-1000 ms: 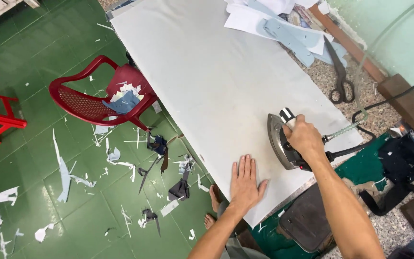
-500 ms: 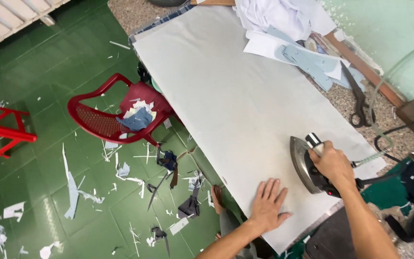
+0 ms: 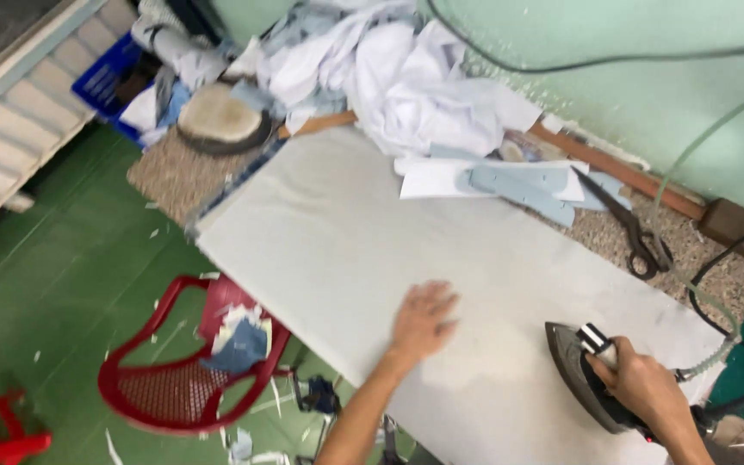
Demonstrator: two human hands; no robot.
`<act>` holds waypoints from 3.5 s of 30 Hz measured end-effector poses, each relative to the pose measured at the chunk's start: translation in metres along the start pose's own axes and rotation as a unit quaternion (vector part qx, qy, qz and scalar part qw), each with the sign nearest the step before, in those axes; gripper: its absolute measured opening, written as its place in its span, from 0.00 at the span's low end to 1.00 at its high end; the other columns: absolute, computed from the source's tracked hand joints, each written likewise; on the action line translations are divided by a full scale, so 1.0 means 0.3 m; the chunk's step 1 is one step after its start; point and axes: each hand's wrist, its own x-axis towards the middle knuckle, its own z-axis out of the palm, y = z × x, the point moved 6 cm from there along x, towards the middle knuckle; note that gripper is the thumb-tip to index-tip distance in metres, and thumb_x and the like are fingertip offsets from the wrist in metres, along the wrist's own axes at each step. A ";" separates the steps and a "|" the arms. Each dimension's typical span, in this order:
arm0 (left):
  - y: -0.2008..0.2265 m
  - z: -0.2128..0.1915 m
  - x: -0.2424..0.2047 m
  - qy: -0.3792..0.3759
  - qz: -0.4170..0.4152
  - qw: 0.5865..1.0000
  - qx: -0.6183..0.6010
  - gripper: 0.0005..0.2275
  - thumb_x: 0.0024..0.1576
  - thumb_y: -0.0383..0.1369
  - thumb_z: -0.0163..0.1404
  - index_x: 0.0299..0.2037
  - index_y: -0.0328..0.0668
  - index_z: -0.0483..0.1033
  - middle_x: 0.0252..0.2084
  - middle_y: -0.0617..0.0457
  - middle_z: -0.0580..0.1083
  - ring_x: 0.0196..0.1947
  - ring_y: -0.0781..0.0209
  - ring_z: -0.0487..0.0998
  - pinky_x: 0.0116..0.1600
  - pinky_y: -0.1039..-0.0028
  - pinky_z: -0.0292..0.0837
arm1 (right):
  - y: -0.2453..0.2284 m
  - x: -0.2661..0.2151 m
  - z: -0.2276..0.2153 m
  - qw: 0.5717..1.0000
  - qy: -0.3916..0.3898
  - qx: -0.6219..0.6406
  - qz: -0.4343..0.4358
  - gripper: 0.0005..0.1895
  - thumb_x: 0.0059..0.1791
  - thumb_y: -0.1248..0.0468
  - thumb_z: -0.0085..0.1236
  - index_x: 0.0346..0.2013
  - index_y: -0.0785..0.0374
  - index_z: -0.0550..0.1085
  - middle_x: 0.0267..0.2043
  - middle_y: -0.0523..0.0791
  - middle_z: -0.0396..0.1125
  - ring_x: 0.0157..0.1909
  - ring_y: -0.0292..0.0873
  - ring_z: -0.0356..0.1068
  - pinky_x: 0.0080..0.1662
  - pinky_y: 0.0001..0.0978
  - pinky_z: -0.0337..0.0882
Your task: The person irons a white piece of fabric on a table using a steam iron. They smooth the fabric with their hands, place a black rectangular object on top of it, and continue ironing over the object. The person also picks up a pair of scissors at the end of the clip.
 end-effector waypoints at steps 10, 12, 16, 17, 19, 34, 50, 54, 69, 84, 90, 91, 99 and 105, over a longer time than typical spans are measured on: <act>-1.035 -0.111 0.262 -0.224 -0.185 0.950 0.111 0.30 0.63 0.54 0.26 0.74 0.54 0.51 0.78 0.50 0.46 0.77 0.48 0.42 0.75 0.53 0.33 | -0.302 -0.016 -0.005 0.995 -0.050 0.036 0.075 0.28 0.49 0.36 0.47 0.56 0.47 0.65 0.39 0.49 0.79 0.42 0.55 0.79 0.40 0.43 0.75; -1.183 -0.131 0.342 -0.210 -0.208 0.947 0.126 0.31 0.62 0.57 0.27 0.74 0.57 0.52 0.78 0.50 0.48 0.77 0.46 0.43 0.74 0.50 0.34 | -0.427 -0.047 -0.020 0.994 -0.016 0.045 0.095 0.29 0.48 0.34 0.47 0.56 0.45 0.64 0.41 0.49 0.78 0.45 0.59 0.76 0.43 0.47 0.73; -1.438 -0.185 0.476 -0.253 -0.199 0.941 0.100 0.33 0.62 0.57 0.22 0.76 0.55 0.46 0.78 0.47 0.44 0.78 0.47 0.39 0.75 0.53 0.31 | -0.694 -0.076 -0.018 0.987 0.016 0.104 0.125 0.26 0.49 0.37 0.51 0.49 0.50 0.66 0.32 0.49 0.76 0.35 0.59 0.74 0.35 0.47 0.71; -1.504 -0.194 0.470 -0.248 -0.213 0.939 0.112 0.33 0.63 0.59 0.23 0.76 0.56 0.48 0.79 0.49 0.44 0.78 0.47 0.40 0.77 0.53 0.32 | -0.793 -0.097 -0.052 0.986 0.038 0.122 0.102 0.25 0.48 0.41 0.55 0.50 0.51 0.67 0.35 0.50 0.77 0.39 0.56 0.77 0.40 0.47 0.75; -1.574 -0.194 0.472 -0.253 -0.194 0.940 0.124 0.33 0.64 0.60 0.24 0.76 0.58 0.50 0.80 0.50 0.44 0.79 0.48 0.40 0.78 0.53 0.34 | -0.947 -0.120 -0.064 0.979 0.062 0.160 0.108 0.24 0.47 0.46 0.60 0.52 0.53 0.69 0.38 0.51 0.79 0.43 0.53 0.81 0.45 0.46 0.79; -1.627 -0.186 0.476 -0.157 -0.157 0.971 0.086 0.32 0.65 0.53 0.33 0.74 0.38 0.59 0.74 0.33 0.56 0.73 0.34 0.50 0.70 0.42 0.34 | -1.785 0.044 -0.066 0.940 0.097 0.314 -0.091 0.17 0.50 0.56 0.47 0.44 0.68 0.70 0.33 0.54 0.72 0.32 0.58 0.72 0.33 0.52 0.71; -0.936 -0.169 0.309 -0.014 0.015 0.997 -0.074 0.27 0.67 0.38 0.40 0.71 0.23 0.56 0.75 0.29 0.51 0.74 0.29 0.49 0.69 0.34 0.43 | -1.464 0.021 0.008 0.955 0.086 0.284 -0.020 0.25 0.56 0.46 0.46 0.49 0.68 0.66 0.36 0.54 0.73 0.33 0.61 0.74 0.34 0.55 0.72; -0.640 -0.021 0.264 -0.072 0.011 0.991 -0.110 0.28 0.65 0.39 0.38 0.72 0.26 0.52 0.77 0.31 0.47 0.76 0.31 0.45 0.71 0.34 0.37 | -1.122 -0.030 0.007 0.949 0.062 0.307 0.031 0.27 0.56 0.44 0.47 0.51 0.67 0.63 0.36 0.56 0.73 0.36 0.67 0.73 0.34 0.60 0.71; 0.401 0.240 0.313 -0.346 0.128 0.929 -0.029 0.32 0.65 0.55 0.31 0.74 0.43 0.53 0.78 0.43 0.48 0.78 0.46 0.42 0.75 0.45 0.27 | -0.050 -0.289 -0.047 0.910 0.125 0.285 0.272 0.24 0.53 0.48 0.50 0.50 0.66 0.68 0.41 0.62 0.74 0.46 0.63 0.77 0.46 0.54 0.77; 0.333 0.191 0.262 -0.388 0.117 0.913 -0.040 0.28 0.67 0.50 0.28 0.75 0.49 0.51 0.79 0.47 0.47 0.78 0.50 0.41 0.77 0.51 0.26 | 0.132 -0.238 -0.043 0.909 0.144 0.268 0.286 0.28 0.54 0.45 0.46 0.52 0.69 0.68 0.45 0.65 0.73 0.49 0.66 0.75 0.48 0.59 0.76; -0.331 -0.029 0.094 -0.153 0.014 0.984 0.088 0.26 0.62 0.50 0.43 0.70 0.54 0.64 0.73 0.46 0.62 0.73 0.46 0.58 0.71 0.48 0.50 | 0.264 -0.143 0.033 0.890 0.167 0.262 0.332 0.37 0.53 0.39 0.47 0.57 0.70 0.66 0.50 0.69 0.71 0.54 0.72 0.72 0.50 0.65 0.72; -0.446 -0.067 0.059 -0.151 0.011 0.985 0.088 0.26 0.62 0.50 0.43 0.70 0.54 0.64 0.73 0.46 0.62 0.73 0.46 0.58 0.71 0.48 0.50 | 0.263 -0.150 -0.034 0.892 0.169 0.259 0.330 0.37 0.53 0.39 0.47 0.57 0.70 0.66 0.50 0.69 0.71 0.54 0.72 0.72 0.50 0.65 0.72; -1.164 -0.413 -0.102 -0.202 -0.367 0.903 0.096 0.33 0.62 0.57 0.22 0.76 0.54 0.47 0.80 0.48 0.42 0.79 0.50 0.36 0.76 0.53 0.25 | 0.194 -0.273 0.051 0.840 0.119 0.355 0.392 0.32 0.55 0.42 0.45 0.57 0.70 0.62 0.56 0.67 0.66 0.56 0.76 0.65 0.51 0.69 0.66; -0.964 -0.121 0.105 0.056 -0.012 0.993 0.103 0.30 0.60 0.43 0.47 0.65 0.23 0.67 0.69 0.26 0.62 0.71 0.27 0.58 0.69 0.38 0.53 | -0.104 -0.469 0.195 0.895 0.096 0.299 0.318 0.29 0.54 0.38 0.43 0.43 0.63 0.61 0.34 0.59 0.72 0.38 0.65 0.71 0.36 0.54 0.67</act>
